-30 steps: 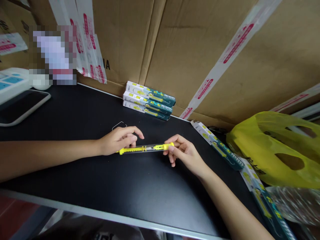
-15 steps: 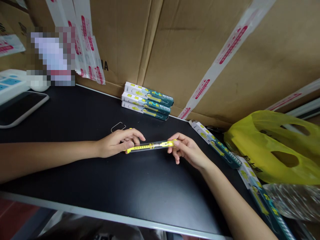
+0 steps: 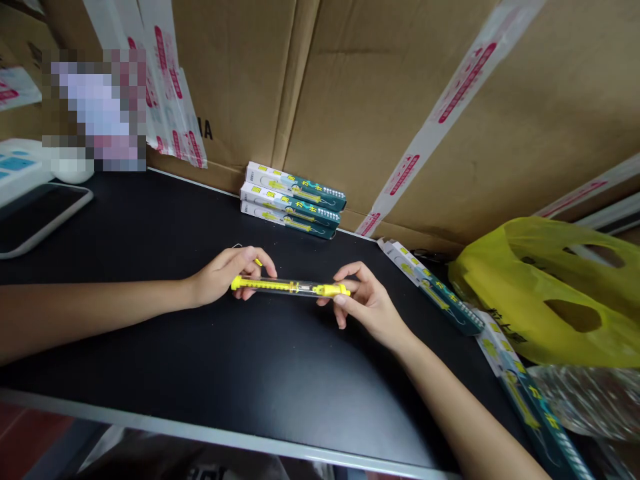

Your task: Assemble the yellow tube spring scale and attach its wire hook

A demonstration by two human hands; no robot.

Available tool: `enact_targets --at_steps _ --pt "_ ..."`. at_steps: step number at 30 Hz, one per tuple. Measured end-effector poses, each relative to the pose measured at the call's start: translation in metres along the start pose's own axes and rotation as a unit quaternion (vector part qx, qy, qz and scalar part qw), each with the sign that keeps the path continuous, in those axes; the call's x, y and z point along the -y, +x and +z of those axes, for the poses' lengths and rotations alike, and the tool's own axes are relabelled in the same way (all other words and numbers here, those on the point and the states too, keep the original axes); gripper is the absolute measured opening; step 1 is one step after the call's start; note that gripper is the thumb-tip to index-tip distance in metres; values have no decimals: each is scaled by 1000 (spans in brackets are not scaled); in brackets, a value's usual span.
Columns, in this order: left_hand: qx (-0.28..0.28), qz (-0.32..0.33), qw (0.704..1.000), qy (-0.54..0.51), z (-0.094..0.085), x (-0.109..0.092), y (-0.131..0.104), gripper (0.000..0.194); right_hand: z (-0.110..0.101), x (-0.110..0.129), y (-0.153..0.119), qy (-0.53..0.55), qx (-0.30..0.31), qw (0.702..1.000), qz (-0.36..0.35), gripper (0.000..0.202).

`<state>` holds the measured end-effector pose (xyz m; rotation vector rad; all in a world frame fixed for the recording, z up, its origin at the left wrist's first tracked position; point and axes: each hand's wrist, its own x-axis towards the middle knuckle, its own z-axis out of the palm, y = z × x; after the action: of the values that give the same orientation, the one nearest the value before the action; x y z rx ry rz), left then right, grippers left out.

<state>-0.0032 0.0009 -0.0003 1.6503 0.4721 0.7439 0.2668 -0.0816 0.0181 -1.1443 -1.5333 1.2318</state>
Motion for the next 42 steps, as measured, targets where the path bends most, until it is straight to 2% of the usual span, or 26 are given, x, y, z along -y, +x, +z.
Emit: enact_targets --at_steps 3,6,14,16,19,21,24,27,30,33,36,39,42 --pt "-22 -13 999 -28 -2 1 2 66 7 2 -2 -16 -12 999 -29 34" --pt "-11 -4 999 -36 -5 -1 3 67 11 1 -3 -29 -20 999 -40 35" --pt "8 5 999 -39 -6 -1 4 69 7 -2 3 -28 -19 999 -25 35" --pt "32 0 999 -25 -6 -3 3 66 10 -1 1 -34 -21 999 -25 35" --pt "100 -14 995 -1 -6 -6 2 54 15 0 -1 -57 -33 997 -27 36" --pt "115 -24 993 3 -6 -7 3 46 15 2 -2 -62 -42 997 -31 36" --pt "80 -38 995 -35 -7 -6 6 41 10 3 0 -49 -51 997 -37 40" --pt "13 -50 992 -119 -7 -3 9 39 4 -1 4 -3 -50 998 -45 49" --pt "-47 -63 978 -192 -9 0 11 35 2 -9 10 11 -87 995 -36 42" --pt "-64 -75 968 -231 -11 2 12 34 8 -16 22 -88 -118 989 -25 33" --pt "-61 -83 963 -248 -13 3 13 35 23 -16 41 -240 -75 965 -73 27" --pt "-56 -82 964 -247 -14 4 14 36 45 -13 67 -373 -26 921 -111 17" --pt "-57 -73 967 -239 -13 4 14 35 67 -10 89 -397 -7 905 -151 16"
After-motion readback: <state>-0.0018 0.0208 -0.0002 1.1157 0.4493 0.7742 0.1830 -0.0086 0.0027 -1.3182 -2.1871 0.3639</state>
